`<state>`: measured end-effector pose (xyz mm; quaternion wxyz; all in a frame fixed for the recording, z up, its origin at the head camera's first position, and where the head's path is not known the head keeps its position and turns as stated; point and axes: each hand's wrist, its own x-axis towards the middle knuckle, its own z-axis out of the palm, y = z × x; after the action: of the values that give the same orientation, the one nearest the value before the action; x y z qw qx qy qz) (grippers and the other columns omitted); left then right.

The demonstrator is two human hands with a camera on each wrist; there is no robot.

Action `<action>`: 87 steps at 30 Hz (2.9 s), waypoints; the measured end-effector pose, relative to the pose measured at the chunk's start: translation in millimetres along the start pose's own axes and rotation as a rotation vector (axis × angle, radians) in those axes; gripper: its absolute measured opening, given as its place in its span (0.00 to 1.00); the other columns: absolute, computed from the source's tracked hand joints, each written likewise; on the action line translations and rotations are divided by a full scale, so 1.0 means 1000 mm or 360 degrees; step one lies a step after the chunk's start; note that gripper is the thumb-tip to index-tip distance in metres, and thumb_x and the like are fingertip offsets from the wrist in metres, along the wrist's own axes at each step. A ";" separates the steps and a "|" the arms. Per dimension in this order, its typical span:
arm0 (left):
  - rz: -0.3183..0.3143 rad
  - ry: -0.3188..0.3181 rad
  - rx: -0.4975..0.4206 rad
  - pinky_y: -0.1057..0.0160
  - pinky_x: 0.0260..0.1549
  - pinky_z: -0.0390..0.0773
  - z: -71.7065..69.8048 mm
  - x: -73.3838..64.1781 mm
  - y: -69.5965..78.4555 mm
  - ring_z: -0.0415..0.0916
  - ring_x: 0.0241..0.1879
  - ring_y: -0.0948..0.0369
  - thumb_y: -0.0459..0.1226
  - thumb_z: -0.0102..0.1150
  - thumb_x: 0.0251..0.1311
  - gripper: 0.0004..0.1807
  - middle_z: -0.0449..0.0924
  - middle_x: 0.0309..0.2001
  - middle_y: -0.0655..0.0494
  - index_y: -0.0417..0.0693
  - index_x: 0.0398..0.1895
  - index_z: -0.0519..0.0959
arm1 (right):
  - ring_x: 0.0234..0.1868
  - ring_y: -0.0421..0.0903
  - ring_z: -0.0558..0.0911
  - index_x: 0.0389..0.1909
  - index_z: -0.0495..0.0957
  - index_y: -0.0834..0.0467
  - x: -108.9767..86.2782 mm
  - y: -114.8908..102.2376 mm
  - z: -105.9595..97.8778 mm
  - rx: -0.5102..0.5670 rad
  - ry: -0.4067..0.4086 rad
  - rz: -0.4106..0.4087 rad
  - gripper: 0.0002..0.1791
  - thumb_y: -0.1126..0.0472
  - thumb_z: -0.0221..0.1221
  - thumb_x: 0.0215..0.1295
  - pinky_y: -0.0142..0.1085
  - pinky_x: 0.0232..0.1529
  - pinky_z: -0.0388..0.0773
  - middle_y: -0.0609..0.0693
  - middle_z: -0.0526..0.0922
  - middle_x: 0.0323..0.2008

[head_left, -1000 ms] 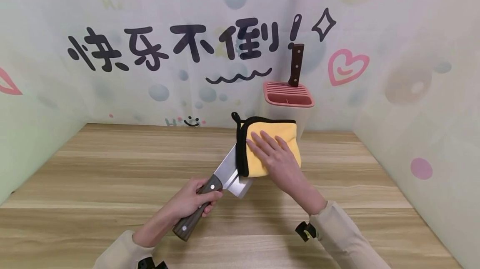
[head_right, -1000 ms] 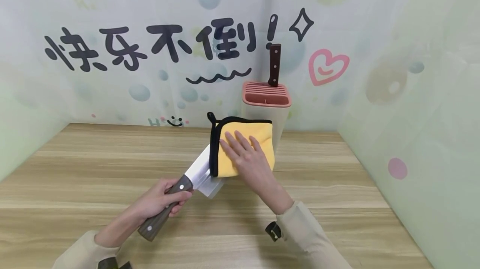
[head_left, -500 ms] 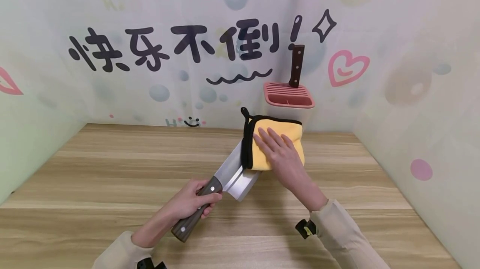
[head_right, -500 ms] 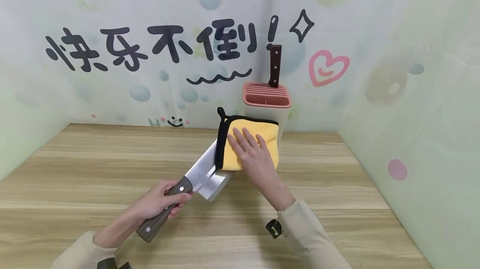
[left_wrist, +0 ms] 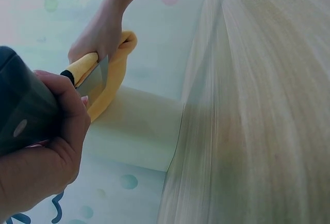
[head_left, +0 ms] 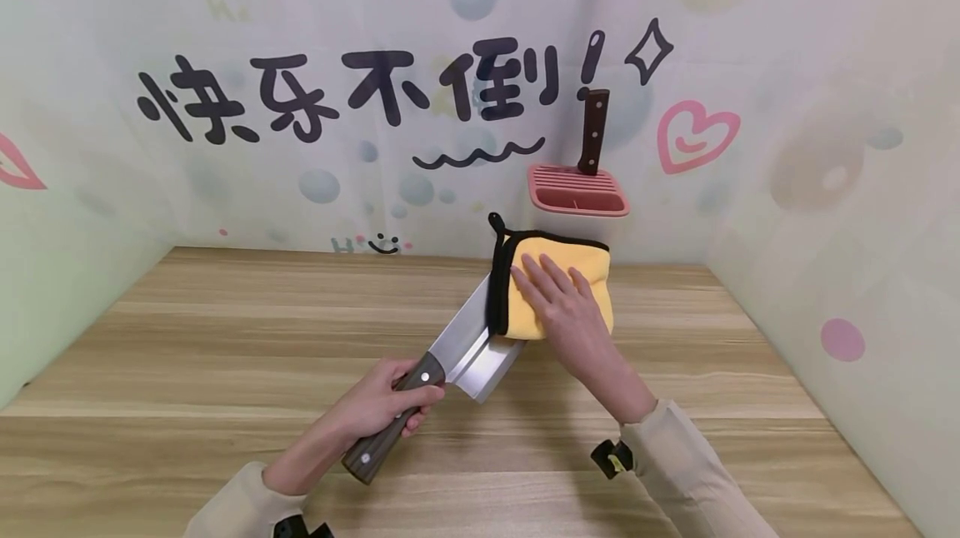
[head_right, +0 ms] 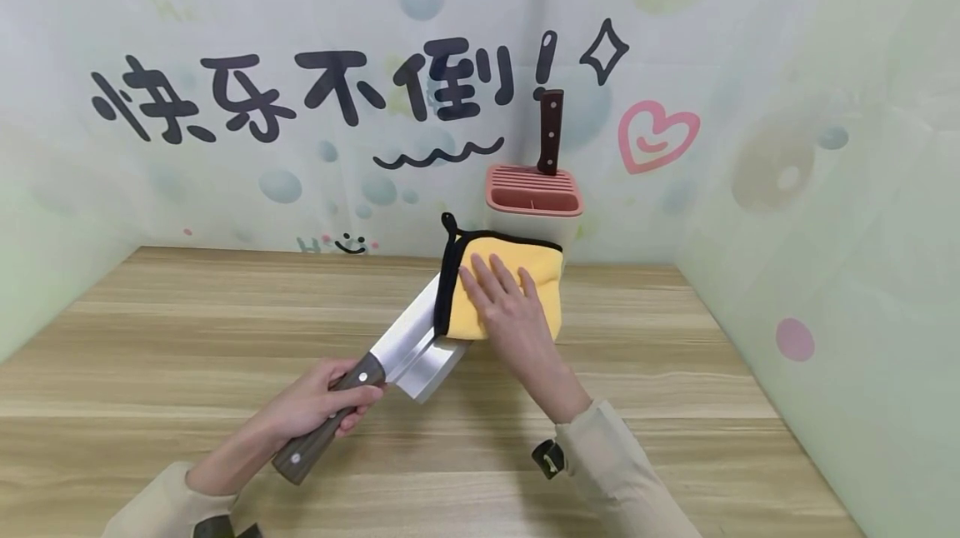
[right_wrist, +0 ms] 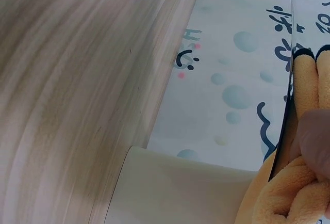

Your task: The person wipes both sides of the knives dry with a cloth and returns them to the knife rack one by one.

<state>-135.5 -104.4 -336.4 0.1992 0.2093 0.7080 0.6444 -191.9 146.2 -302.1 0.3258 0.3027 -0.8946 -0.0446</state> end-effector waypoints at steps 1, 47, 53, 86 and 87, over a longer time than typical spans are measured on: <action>-0.0001 -0.0001 0.0000 0.74 0.13 0.69 0.000 0.000 0.000 0.65 0.14 0.69 0.34 0.53 0.58 0.14 0.67 0.19 0.56 0.27 0.34 0.68 | 0.60 0.53 0.65 0.58 0.67 0.57 0.000 0.000 0.000 -0.0005 0.0001 -0.0003 0.31 0.73 0.59 0.51 0.51 0.55 0.65 0.55 0.67 0.59; -0.0074 0.0046 -0.0060 0.73 0.14 0.70 -0.001 0.003 0.002 0.66 0.14 0.68 0.35 0.54 0.58 0.16 0.67 0.19 0.56 0.27 0.38 0.68 | 0.60 0.52 0.65 0.58 0.68 0.57 -0.008 0.003 -0.006 -0.0106 0.0010 -0.0003 0.31 0.72 0.60 0.50 0.51 0.55 0.64 0.55 0.68 0.59; -0.0087 0.0062 -0.0066 0.73 0.14 0.70 -0.001 0.003 0.004 0.65 0.15 0.68 0.36 0.53 0.58 0.16 0.67 0.19 0.56 0.27 0.37 0.67 | 0.60 0.52 0.66 0.57 0.69 0.57 -0.010 -0.001 -0.006 -0.0159 0.0049 -0.0052 0.31 0.72 0.62 0.49 0.51 0.55 0.65 0.55 0.69 0.58; -0.0088 0.0139 -0.0092 0.73 0.15 0.70 0.000 0.006 0.004 0.65 0.15 0.68 0.37 0.53 0.59 0.18 0.68 0.18 0.57 0.26 0.39 0.67 | 0.62 0.49 0.63 0.59 0.67 0.53 -0.009 -0.042 -0.011 -0.0157 0.0100 -0.0480 0.31 0.68 0.61 0.51 0.48 0.59 0.62 0.52 0.66 0.60; -0.0089 0.0140 -0.0094 0.73 0.15 0.70 0.000 0.006 0.004 0.65 0.15 0.68 0.36 0.52 0.59 0.18 0.68 0.18 0.57 0.25 0.39 0.66 | 0.62 0.50 0.63 0.59 0.67 0.53 -0.009 -0.042 -0.012 -0.0158 0.0111 -0.0500 0.30 0.68 0.60 0.52 0.48 0.59 0.62 0.52 0.66 0.60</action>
<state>-140.2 -100.5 -332.5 0.1919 0.1550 0.7022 0.6679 -157.6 118.2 -309.6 0.3602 0.4236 -0.8211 -0.1287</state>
